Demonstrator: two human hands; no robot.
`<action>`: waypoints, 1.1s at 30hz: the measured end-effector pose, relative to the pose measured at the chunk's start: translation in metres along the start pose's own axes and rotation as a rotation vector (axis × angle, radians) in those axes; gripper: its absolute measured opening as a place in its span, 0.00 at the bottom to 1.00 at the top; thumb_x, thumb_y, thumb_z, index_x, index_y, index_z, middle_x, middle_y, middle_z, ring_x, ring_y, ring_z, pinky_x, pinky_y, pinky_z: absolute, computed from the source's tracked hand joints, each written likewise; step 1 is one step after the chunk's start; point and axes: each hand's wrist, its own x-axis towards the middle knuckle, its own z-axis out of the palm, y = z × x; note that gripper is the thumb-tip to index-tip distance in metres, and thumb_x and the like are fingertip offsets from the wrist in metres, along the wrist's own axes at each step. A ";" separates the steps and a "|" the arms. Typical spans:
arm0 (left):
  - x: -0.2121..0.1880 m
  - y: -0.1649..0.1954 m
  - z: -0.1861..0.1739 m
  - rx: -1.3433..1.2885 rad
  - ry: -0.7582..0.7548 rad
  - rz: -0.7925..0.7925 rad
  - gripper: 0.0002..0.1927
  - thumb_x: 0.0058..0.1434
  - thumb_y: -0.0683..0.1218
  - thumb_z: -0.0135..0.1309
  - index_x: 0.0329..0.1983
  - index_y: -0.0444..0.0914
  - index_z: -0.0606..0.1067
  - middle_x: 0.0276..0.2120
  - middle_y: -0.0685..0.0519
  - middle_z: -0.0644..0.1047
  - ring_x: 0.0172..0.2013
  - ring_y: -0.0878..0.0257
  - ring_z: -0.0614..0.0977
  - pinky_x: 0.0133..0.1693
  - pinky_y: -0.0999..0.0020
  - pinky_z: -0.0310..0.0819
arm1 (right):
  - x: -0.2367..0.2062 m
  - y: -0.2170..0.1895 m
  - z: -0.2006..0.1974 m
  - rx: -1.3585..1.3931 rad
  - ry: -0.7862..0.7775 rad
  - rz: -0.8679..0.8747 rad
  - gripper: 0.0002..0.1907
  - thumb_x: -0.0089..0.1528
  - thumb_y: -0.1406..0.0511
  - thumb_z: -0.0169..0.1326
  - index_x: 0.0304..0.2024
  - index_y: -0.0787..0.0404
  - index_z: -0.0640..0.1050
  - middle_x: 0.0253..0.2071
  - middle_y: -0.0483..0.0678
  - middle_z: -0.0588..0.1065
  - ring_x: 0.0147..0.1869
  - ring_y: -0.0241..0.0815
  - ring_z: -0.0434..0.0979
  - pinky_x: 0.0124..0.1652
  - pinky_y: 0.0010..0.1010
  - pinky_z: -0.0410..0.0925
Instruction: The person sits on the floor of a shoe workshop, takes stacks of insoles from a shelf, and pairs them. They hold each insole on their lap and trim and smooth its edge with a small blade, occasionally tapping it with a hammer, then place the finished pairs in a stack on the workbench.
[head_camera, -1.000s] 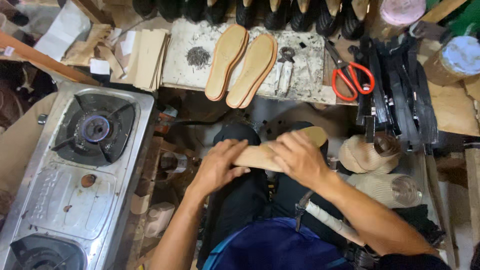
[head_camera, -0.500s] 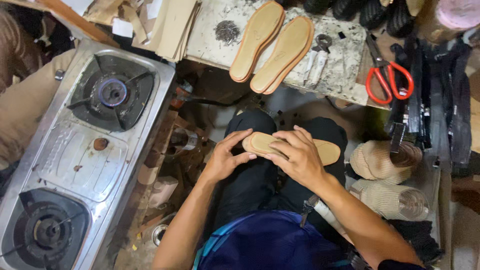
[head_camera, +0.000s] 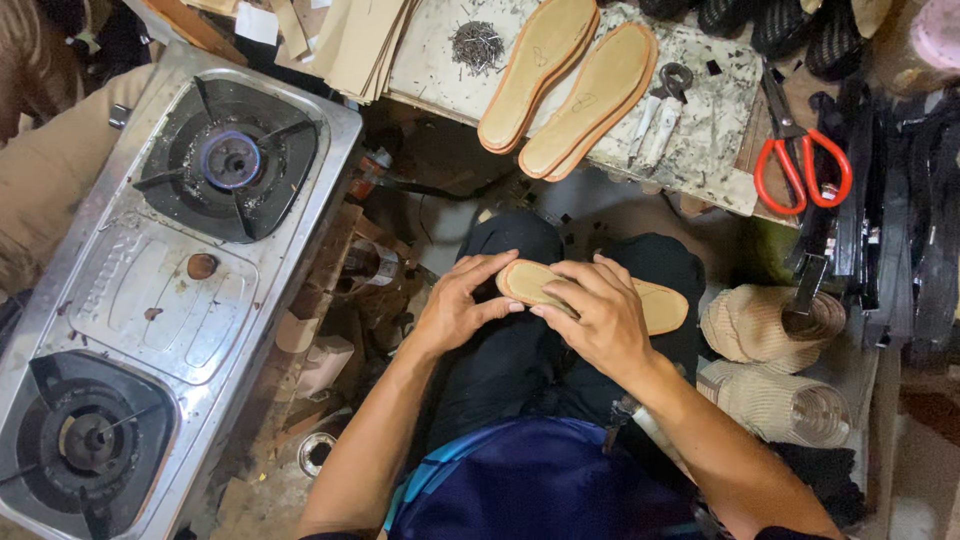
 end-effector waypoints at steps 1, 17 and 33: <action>0.000 0.004 -0.002 0.021 -0.046 -0.067 0.37 0.54 0.51 0.69 0.67 0.39 0.72 0.50 0.50 0.79 0.49 0.54 0.80 0.52 0.60 0.74 | -0.001 -0.001 0.001 -0.013 -0.003 0.002 0.15 0.56 0.59 0.66 0.41 0.61 0.82 0.49 0.50 0.78 0.52 0.52 0.77 0.61 0.53 0.63; -0.037 -0.012 0.061 -0.680 0.212 -0.379 0.19 0.68 0.46 0.53 0.59 0.35 0.67 0.45 0.46 0.79 0.35 0.60 0.82 0.32 0.70 0.78 | -0.074 0.004 -0.041 0.084 0.412 0.312 0.22 0.60 0.63 0.62 0.54 0.65 0.74 0.63 0.55 0.73 0.68 0.53 0.73 0.68 0.44 0.62; -0.082 -0.032 0.063 -0.980 0.248 -0.222 0.24 0.68 0.48 0.56 0.63 0.36 0.66 0.59 0.43 0.73 0.43 0.59 0.80 0.36 0.67 0.76 | -0.108 -0.031 -0.039 0.714 0.445 0.676 0.24 0.64 0.70 0.58 0.62 0.72 0.72 0.52 0.56 0.81 0.53 0.36 0.82 0.52 0.28 0.75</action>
